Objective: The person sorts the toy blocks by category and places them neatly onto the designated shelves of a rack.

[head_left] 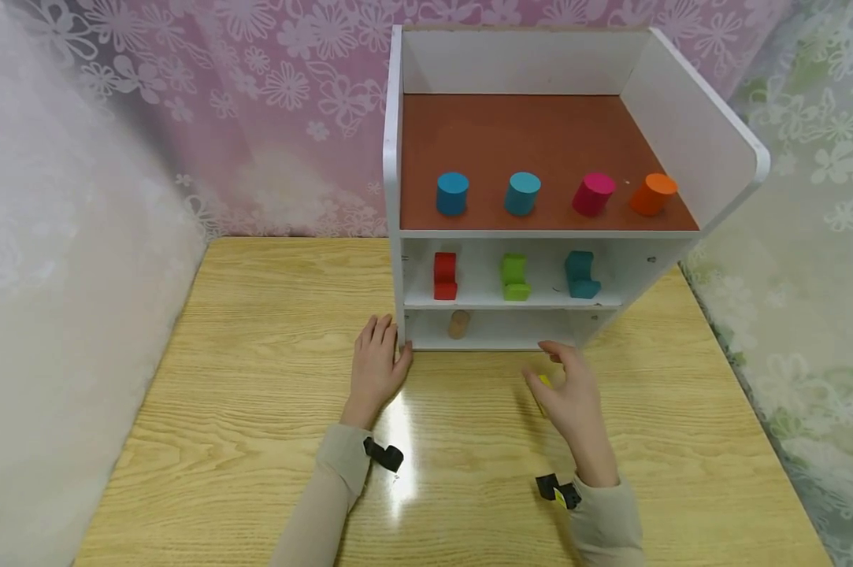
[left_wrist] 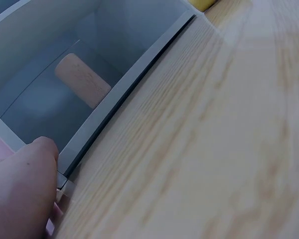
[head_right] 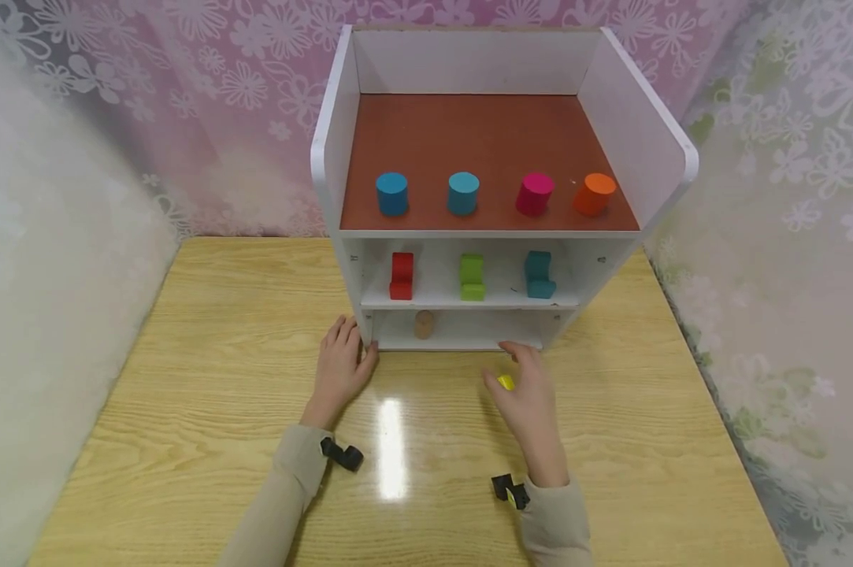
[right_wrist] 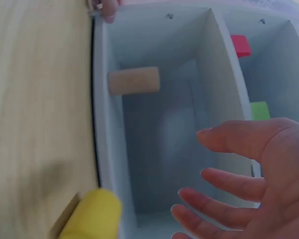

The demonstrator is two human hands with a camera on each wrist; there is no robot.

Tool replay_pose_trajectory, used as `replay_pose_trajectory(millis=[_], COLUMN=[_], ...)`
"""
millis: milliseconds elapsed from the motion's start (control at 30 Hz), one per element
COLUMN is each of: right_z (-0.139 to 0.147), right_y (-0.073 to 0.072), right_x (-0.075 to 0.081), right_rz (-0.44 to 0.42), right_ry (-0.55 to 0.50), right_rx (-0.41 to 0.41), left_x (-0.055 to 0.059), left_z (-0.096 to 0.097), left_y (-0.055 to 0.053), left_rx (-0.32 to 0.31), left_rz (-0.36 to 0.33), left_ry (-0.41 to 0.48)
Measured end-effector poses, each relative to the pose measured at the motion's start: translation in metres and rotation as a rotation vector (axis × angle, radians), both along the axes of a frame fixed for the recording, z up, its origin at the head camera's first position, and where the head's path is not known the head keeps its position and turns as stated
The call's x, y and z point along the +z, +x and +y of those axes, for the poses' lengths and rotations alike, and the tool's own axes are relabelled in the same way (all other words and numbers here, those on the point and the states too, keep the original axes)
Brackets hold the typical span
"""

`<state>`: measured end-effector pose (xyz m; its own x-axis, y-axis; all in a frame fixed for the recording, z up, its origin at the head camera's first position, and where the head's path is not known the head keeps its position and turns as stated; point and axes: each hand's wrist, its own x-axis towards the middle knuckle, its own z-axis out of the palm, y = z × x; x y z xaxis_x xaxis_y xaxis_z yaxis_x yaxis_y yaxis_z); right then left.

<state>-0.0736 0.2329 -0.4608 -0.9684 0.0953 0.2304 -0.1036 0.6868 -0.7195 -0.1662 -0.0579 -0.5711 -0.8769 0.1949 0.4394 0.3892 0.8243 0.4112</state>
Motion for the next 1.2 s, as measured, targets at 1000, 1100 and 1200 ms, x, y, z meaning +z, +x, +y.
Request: replay_pose_trajectory(millis=[1000,1100,1200], right_z=[0.012,0.012,0.012], right_y=[0.010,0.010,0.010], right_x=[-0.043,-0.044,-0.045], right_rz=[-0.252,-0.228,-0.212], right_ry=[0.161,0.173,0.185], right_rx=[-0.166,-0.177,-0.189], left_x=[0.003,0.003,0.004], left_z=[-0.003,-0.002,-0.001], left_y=[0.002,0.002,0.002], left_rx=[0.013,0.009,0.004], left_rz=[-0.052,-0.045,-0.055], left_ry=[-0.009,-0.009,-0.005])
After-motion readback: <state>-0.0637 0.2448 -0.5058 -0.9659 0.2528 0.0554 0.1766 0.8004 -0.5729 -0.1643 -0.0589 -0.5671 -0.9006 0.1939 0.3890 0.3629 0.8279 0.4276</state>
